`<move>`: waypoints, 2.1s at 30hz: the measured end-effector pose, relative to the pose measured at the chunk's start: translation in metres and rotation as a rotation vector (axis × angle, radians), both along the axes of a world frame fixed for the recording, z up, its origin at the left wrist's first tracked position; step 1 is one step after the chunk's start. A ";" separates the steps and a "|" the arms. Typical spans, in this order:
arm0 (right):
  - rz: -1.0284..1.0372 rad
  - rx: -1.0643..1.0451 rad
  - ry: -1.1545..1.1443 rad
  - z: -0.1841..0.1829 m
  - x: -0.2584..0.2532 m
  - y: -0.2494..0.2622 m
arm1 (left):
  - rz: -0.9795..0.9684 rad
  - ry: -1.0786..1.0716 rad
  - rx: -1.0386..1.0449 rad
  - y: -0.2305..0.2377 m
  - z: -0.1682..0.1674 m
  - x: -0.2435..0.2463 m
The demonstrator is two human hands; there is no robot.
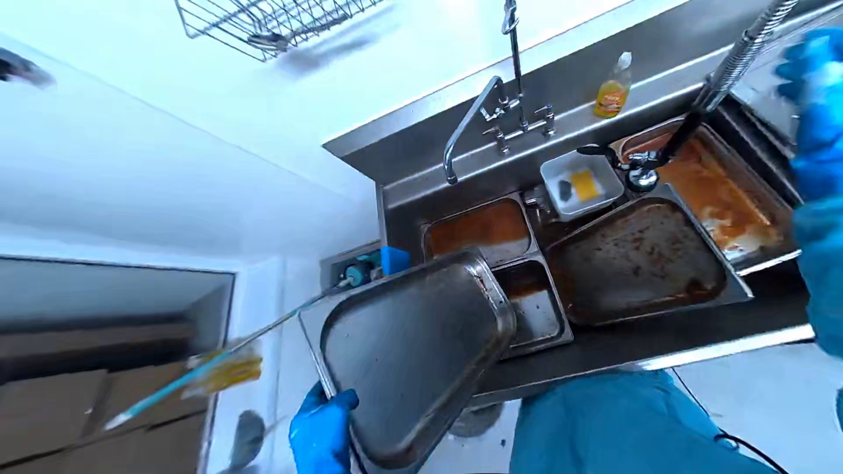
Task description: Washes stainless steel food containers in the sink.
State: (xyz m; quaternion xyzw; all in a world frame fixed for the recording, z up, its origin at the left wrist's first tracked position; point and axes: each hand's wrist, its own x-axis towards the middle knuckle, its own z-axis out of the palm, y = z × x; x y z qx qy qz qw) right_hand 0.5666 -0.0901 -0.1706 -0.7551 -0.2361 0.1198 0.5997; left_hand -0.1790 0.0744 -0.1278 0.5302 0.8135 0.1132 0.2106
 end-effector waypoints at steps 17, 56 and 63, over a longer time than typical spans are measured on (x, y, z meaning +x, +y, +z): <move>1.455 0.015 0.425 -0.016 -0.163 0.010 | 0.444 -0.484 0.026 -0.073 -0.115 0.049; 0.398 0.709 0.502 -0.029 -0.441 0.215 | -0.058 -0.711 -0.392 0.056 -0.307 0.027; 0.579 0.561 0.606 -0.032 -0.447 0.189 | -0.007 -0.676 -0.203 0.061 -0.266 0.045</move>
